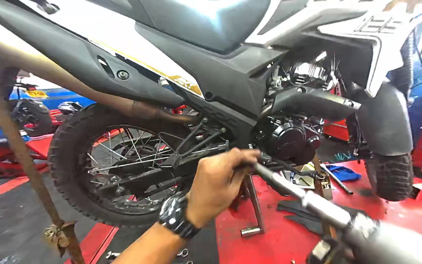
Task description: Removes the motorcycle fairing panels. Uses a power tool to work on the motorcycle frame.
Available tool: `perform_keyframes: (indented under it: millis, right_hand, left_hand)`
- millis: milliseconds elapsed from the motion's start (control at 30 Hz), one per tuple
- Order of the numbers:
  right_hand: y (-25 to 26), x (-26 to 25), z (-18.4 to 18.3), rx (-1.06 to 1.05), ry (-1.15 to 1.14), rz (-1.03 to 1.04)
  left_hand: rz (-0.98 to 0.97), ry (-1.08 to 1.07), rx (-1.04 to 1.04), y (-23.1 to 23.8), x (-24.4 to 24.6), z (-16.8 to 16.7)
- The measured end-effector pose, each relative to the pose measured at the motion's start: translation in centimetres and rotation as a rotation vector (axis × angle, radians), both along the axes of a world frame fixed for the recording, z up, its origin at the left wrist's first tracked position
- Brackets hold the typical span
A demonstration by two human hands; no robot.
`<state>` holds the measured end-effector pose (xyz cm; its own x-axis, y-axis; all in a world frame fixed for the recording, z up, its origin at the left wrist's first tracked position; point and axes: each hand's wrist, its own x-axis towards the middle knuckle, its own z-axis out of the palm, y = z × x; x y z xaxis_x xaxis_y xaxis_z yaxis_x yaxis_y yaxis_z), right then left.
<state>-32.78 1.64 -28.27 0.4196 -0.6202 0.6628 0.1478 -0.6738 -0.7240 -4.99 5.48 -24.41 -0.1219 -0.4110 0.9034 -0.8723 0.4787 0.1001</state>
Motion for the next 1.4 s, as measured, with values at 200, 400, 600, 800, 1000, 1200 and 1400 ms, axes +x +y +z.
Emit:
perform_keyframes:
  millis: [200, 400, 600, 800, 1000, 1200, 1400]
  right_hand:
    - [-6.2, 3.1, 7.0, -0.487, 0.081, -0.126]
    - [-8.1, 11.8, 16.3, -0.688, 0.284, -0.216]
    - [-7.2, 13.2, 18.5, -0.794, 0.434, -0.307]
    - [-6.5, 13.6, 19.0, -0.809, 0.47, -0.36]
    - [-6.7, 14.0, 19.1, -0.826, 0.464, -0.385]
    - [-5.9, 14.3, 18.9, -0.815, 0.49, -0.42]
    - [-6.8, 14.8, 18.5, -0.836, 0.47, -0.418]
  left_hand:
    - [0.195, 0.152, -0.411, -6.8, 5.3, 6.0]
    - [0.433, 0.41, -0.467, -11.1, 10.1, 7.2]
    - [0.45, 0.418, -0.581, -12.4, 10.8, 6.3]
    - [0.441, 0.42, -0.512, -12.1, 11.2, 6.2]
    - [0.458, 0.378, -0.47, -11.4, 11.5, 6.1]
    - [0.504, 0.35, -0.499, -11.2, 11.1, 6.9]
    - [0.478, 0.292, -0.484, -11.0, 11.3, 7.0]
